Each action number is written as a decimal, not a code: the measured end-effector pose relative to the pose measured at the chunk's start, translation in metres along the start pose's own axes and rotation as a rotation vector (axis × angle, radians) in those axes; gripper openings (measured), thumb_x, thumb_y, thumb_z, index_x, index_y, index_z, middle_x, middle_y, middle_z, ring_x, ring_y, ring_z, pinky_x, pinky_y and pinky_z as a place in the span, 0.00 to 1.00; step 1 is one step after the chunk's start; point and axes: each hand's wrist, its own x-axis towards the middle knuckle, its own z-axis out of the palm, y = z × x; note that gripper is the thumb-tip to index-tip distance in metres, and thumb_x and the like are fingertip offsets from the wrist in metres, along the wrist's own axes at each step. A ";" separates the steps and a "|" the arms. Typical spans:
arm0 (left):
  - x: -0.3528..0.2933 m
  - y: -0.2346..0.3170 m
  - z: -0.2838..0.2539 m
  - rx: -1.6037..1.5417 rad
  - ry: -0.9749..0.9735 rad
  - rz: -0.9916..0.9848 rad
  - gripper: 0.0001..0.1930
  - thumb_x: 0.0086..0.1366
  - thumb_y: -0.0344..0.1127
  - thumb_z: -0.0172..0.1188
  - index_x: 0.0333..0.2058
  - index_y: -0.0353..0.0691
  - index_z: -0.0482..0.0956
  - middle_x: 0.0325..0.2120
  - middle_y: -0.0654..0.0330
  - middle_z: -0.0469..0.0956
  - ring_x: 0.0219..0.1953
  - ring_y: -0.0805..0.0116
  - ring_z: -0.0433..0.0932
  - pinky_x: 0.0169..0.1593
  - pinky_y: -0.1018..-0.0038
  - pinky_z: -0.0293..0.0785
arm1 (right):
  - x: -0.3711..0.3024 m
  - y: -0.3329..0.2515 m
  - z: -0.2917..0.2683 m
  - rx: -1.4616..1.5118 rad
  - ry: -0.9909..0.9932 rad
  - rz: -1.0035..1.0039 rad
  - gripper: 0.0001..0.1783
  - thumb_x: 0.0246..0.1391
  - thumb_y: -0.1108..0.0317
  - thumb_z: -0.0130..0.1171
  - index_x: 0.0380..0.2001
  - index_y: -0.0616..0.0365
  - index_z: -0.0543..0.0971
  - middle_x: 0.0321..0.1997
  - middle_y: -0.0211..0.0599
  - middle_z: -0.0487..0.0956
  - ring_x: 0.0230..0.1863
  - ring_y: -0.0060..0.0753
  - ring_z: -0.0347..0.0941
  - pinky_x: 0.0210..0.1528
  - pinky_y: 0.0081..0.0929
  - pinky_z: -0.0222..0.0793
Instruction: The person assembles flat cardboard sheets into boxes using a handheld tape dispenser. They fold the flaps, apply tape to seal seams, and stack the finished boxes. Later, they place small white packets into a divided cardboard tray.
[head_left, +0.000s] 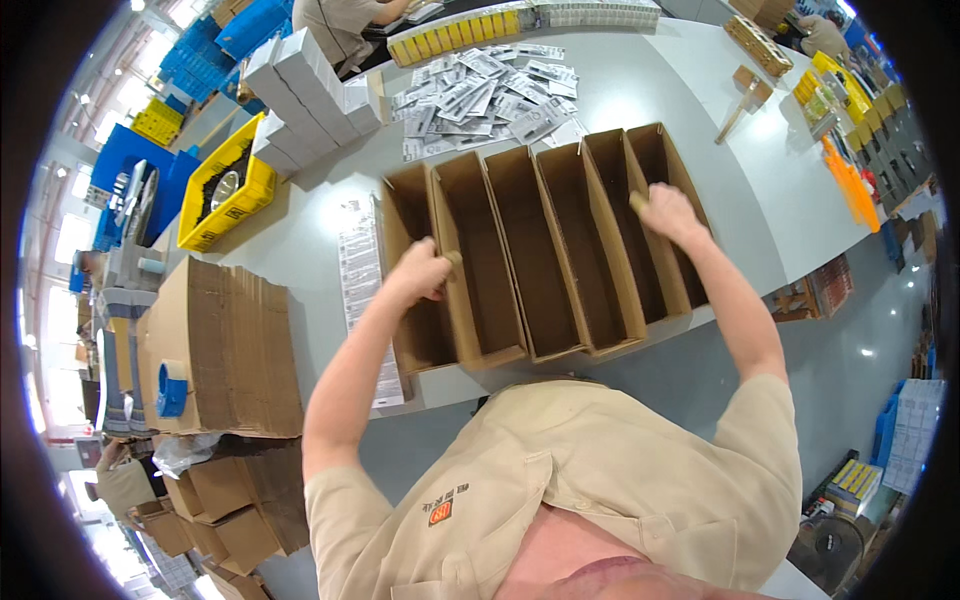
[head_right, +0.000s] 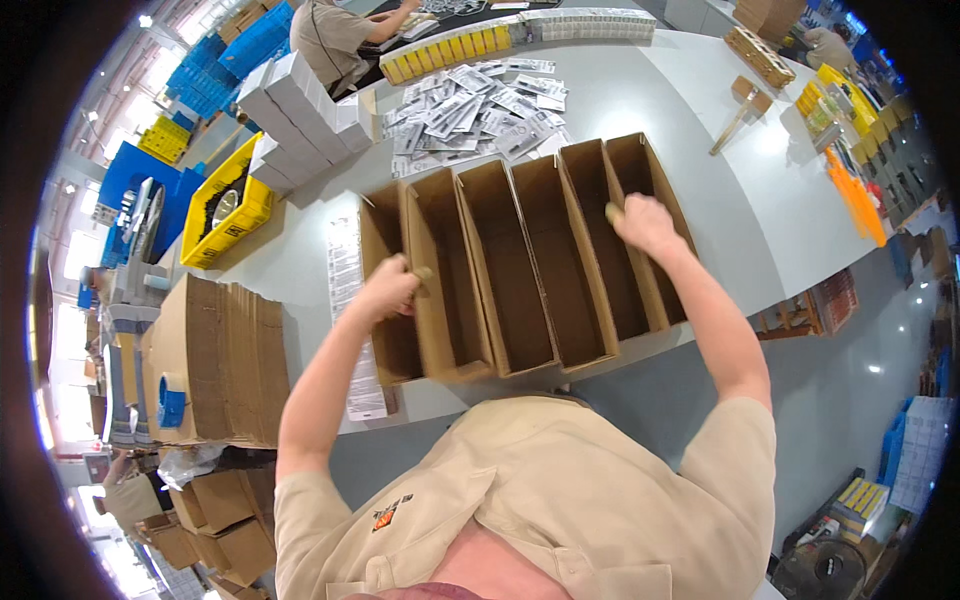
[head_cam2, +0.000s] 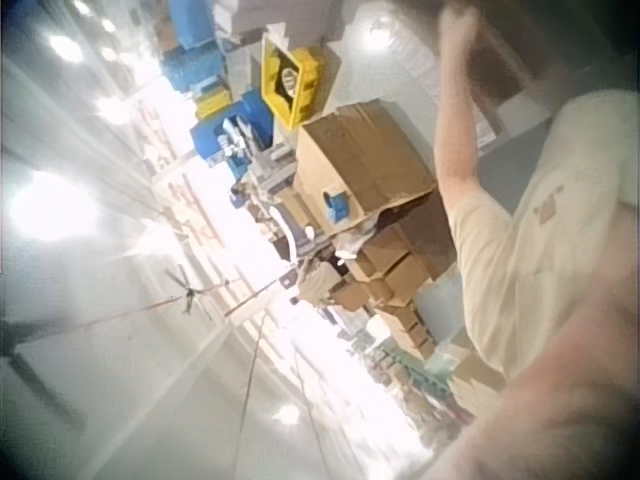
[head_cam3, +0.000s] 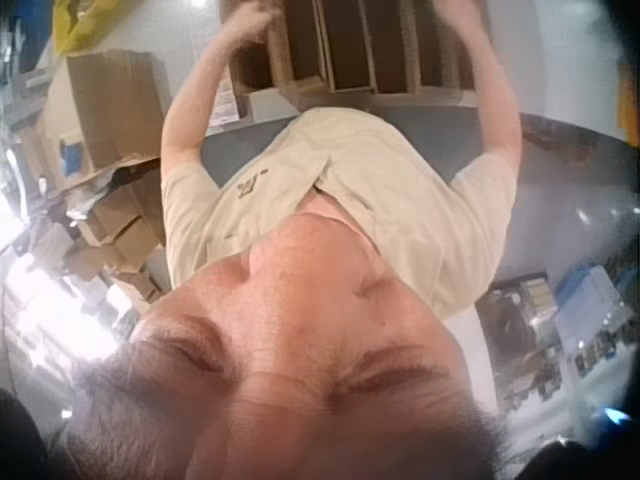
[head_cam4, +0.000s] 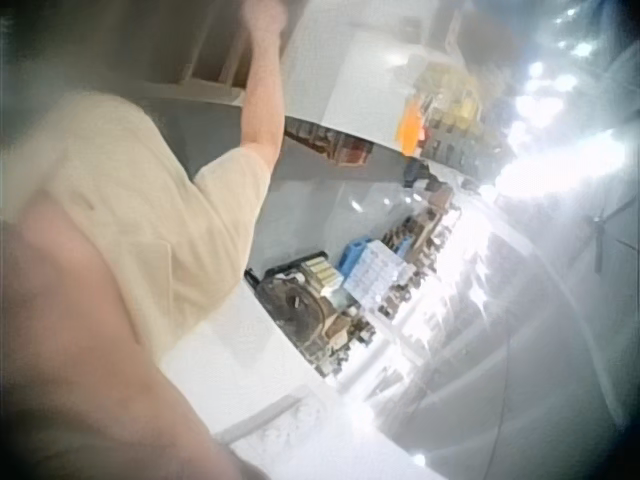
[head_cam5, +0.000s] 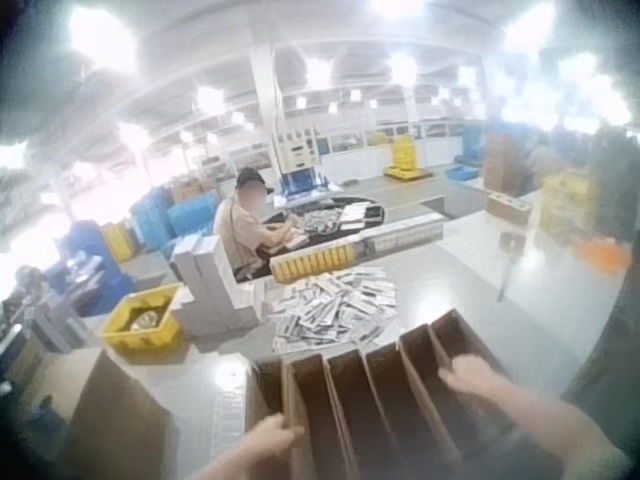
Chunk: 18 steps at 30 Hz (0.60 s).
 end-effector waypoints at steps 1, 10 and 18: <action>0.022 -0.017 0.018 -0.058 -0.054 -0.015 0.16 0.68 0.43 0.57 0.42 0.33 0.77 0.30 0.55 0.79 0.25 0.66 0.77 0.28 0.69 0.77 | 0.000 0.009 0.014 0.023 0.045 0.046 0.25 0.58 0.50 0.60 0.33 0.68 0.80 0.40 0.63 0.81 0.45 0.66 0.78 0.49 0.53 0.74; 0.018 -0.018 0.043 0.050 0.002 0.091 0.23 0.66 0.40 0.52 0.49 0.22 0.71 0.40 0.38 0.79 0.39 0.45 0.81 0.44 0.59 0.79 | -0.019 0.016 -0.006 0.136 -0.096 0.100 0.18 0.54 0.62 0.56 0.31 0.72 0.79 0.39 0.67 0.80 0.45 0.67 0.78 0.51 0.52 0.73; -0.042 -0.053 0.091 0.196 0.555 0.737 0.24 0.59 0.32 0.59 0.54 0.30 0.68 0.41 0.37 0.78 0.43 0.32 0.76 0.47 0.50 0.74 | -0.095 0.047 -0.012 0.594 0.560 -0.113 0.10 0.63 0.72 0.56 0.44 0.65 0.80 0.37 0.47 0.83 0.39 0.36 0.78 0.45 0.33 0.72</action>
